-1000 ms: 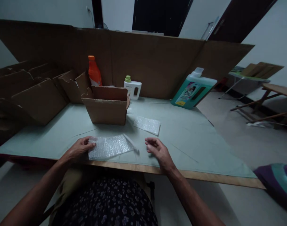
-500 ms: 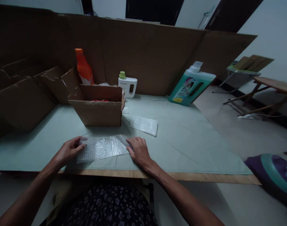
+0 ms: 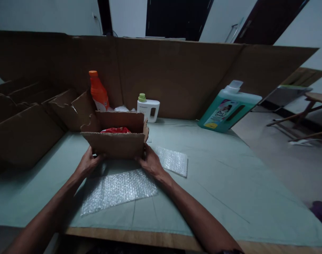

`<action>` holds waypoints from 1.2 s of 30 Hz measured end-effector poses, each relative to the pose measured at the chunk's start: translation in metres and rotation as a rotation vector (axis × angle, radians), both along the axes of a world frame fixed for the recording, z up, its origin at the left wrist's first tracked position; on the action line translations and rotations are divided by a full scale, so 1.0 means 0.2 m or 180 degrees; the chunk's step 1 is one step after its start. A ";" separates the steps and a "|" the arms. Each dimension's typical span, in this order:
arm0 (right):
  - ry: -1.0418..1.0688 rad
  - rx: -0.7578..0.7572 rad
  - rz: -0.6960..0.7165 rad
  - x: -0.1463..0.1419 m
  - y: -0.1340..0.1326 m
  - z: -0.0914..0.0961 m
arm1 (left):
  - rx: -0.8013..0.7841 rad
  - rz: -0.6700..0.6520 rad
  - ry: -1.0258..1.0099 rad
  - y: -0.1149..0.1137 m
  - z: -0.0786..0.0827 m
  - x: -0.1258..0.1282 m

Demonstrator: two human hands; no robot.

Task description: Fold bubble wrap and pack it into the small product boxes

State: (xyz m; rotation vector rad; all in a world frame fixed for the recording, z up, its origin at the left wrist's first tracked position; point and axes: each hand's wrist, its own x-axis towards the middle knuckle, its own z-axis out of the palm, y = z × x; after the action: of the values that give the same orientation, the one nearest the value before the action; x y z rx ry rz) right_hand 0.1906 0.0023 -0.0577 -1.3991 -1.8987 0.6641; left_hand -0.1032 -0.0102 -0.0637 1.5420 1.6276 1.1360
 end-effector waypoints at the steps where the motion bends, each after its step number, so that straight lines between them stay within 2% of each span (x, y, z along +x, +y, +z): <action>1: 0.0031 -0.0047 -0.0083 0.00 0.04 0.00 | 0.0008 -0.0020 0.0008 0.03 -0.01 0.02; 7: 0.0013 -0.0044 -0.0320 0.09 0.28 0.02 | 0.0038 -0.0132 -0.0029 0.24 -0.01 0.14; 9: -0.0019 -0.0026 -0.0306 0.13 0.32 0.04 | 0.0028 -0.0099 -0.0048 0.30 0.01 0.16; 11: -0.0072 0.0005 -0.0273 0.20 0.28 0.07 | -0.0015 -0.0008 -0.0089 0.29 0.02 0.16; 13: -0.0152 -0.0009 -0.0220 0.30 0.19 0.10 | -0.0027 0.0145 0.0046 0.21 0.02 0.12; 15: -0.0386 -0.0005 -0.0120 0.41 0.06 0.09 | 0.0033 0.0184 0.0433 0.06 0.01 0.06; 18: -0.1011 0.0171 -0.0052 0.54 -0.10 0.02 | 0.0216 -0.0180 0.1044 -0.18 -0.03 -0.02; 21: -0.1221 0.0352 -0.0307 0.57 -0.15 -0.06 | 0.0387 -0.0416 0.1245 -0.35 -0.06 -0.03; 23: -0.1130 0.0401 -0.0475 0.57 -0.15 -0.07 | 0.0432 -0.0449 0.1178 -0.42 -0.03 -0.01; 26: -0.1011 0.0492 -0.0599 0.57 -0.16 0.02 | 0.0195 -0.0539 0.0775 -0.49 0.05 0.07; 29: -0.1034 0.0885 -0.0558 0.50 -0.25 0.16 | -0.0560 -0.0742 -0.0118 -0.54 0.14 0.19; 31: -0.1328 0.1330 -0.0172 0.40 -0.33 0.23 | -0.1072 -0.1019 -0.1150 -0.56 0.17 0.29; 33: -0.1754 0.1775 0.0428 0.25 -0.41 0.25 | -0.1419 -0.1195 -0.2242 -0.56 0.17 0.39; 34: -0.1926 0.1953 0.0717 0.17 -0.45 0.24 | -0.1518 -0.1189 -0.2625 -0.56 0.16 0.44; 36: -0.2094 0.2153 0.1158 0.06 -0.52 0.19 | -0.1567 -0.0970 -0.2954 -0.55 0.14 0.50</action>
State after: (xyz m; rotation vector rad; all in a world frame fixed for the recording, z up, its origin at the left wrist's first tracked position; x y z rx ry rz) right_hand 0.2016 -0.1019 -0.0187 -0.8783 -2.5791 -0.3456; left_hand -0.0035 -0.1193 -0.0364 0.7158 0.8921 0.9577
